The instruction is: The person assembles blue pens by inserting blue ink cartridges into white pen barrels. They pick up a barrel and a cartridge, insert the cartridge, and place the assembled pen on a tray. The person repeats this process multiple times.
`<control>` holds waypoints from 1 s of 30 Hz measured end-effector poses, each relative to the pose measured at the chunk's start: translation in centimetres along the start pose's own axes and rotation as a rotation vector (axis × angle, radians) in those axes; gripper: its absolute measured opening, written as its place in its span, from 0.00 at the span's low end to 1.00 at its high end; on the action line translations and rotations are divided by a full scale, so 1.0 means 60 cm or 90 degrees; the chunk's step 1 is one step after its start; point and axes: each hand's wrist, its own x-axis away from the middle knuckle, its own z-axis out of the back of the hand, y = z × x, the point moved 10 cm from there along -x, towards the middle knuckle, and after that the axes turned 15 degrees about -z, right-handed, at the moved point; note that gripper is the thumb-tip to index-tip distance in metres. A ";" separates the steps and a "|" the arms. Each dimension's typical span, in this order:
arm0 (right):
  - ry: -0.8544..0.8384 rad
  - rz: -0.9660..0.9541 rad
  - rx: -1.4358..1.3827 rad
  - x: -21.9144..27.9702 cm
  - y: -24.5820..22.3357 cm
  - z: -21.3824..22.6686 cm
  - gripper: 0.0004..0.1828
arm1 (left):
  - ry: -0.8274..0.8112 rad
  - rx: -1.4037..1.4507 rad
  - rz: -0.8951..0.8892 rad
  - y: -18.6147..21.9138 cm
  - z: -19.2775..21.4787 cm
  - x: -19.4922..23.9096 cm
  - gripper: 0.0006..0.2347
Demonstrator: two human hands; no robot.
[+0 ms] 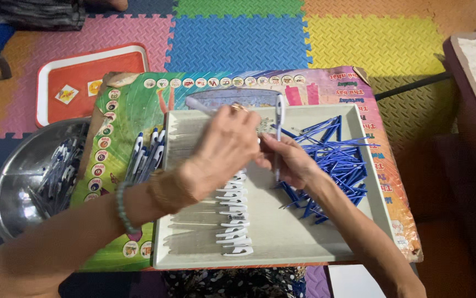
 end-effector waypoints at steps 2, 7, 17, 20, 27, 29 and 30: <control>0.023 0.023 0.044 0.028 -0.029 -0.015 0.14 | 0.028 0.123 0.061 -0.033 -0.045 0.038 0.09; 0.113 0.136 0.217 0.054 -0.086 -0.010 0.16 | -0.095 0.414 0.219 -0.021 -0.126 0.155 0.06; 0.236 0.226 0.742 0.091 -0.098 -0.074 0.26 | 0.044 0.647 0.271 0.080 -0.234 0.228 0.14; 0.204 0.266 0.691 0.130 -0.092 -0.063 0.25 | 0.146 0.649 0.394 0.024 -0.208 0.282 0.14; 0.297 0.294 0.560 0.251 -0.127 -0.058 0.20 | -0.171 0.473 0.620 -0.038 -0.291 0.536 0.21; 0.289 0.291 0.526 0.245 -0.114 -0.036 0.20 | -0.182 0.479 0.622 -0.040 -0.298 0.540 0.22; 0.288 0.289 0.488 0.244 -0.108 -0.021 0.21 | -0.194 0.487 0.616 -0.039 -0.305 0.539 0.23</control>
